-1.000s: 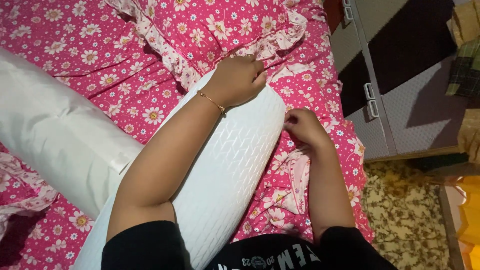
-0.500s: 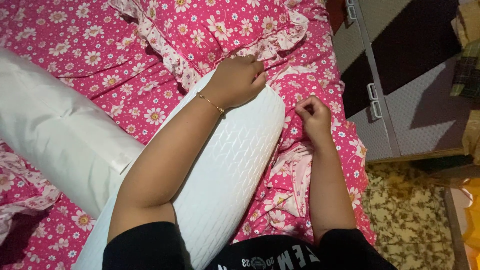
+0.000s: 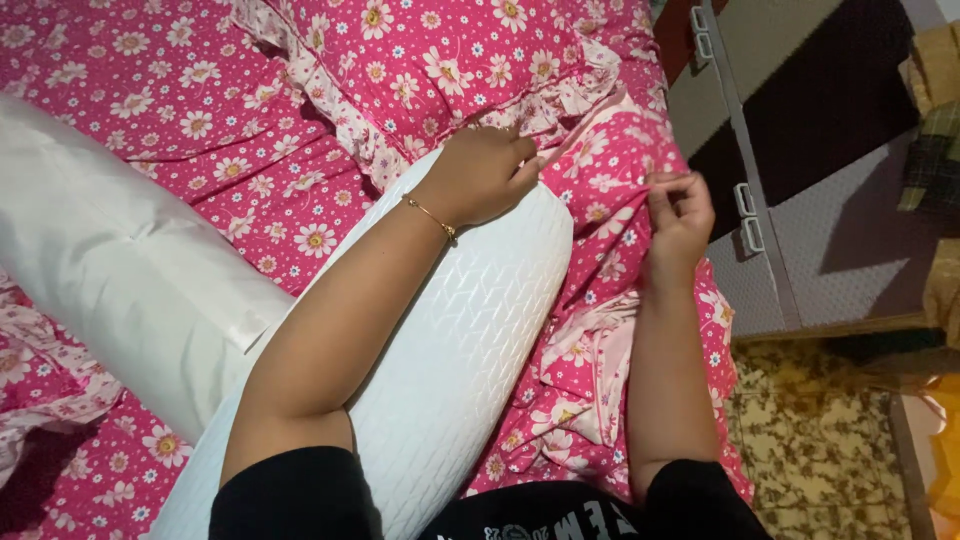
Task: The person places a white cylindrical pillow onto a pink floral pillowcase and pulls the case over the pillow. They adjust the fabric along the length and tuck the end to fit the pillow inside the case.
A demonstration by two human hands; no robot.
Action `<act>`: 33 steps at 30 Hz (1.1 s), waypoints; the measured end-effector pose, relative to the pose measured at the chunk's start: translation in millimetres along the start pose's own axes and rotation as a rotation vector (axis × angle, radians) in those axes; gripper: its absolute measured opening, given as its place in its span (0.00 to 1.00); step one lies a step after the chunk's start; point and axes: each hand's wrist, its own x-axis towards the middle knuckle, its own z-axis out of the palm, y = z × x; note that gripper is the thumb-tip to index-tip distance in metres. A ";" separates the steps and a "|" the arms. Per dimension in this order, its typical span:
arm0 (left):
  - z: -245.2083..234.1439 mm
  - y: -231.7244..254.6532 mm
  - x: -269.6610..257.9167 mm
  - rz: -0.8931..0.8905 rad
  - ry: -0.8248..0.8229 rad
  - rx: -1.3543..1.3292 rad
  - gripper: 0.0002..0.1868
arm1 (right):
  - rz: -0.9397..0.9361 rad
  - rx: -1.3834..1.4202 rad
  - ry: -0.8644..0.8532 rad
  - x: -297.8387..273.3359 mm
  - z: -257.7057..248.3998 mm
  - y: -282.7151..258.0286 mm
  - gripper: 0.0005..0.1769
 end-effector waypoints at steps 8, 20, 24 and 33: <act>-29.9 37.1 -0.3 0.027 -0.070 -0.149 0.28 | -0.162 0.157 -0.079 40.3 46.9 -51.0 0.13; 2.1 35.2 6.1 -0.141 -0.002 -0.277 0.12 | -0.077 0.296 -0.143 17.6 74.2 -59.4 0.13; 5.0 35.8 7.4 -0.250 0.137 -0.364 0.07 | -0.101 0.166 -0.157 14.0 64.4 -52.0 0.10; 7.1 34.9 11.2 -0.391 0.434 -0.922 0.03 | -0.334 -0.578 -0.158 -11.1 44.7 -52.5 0.29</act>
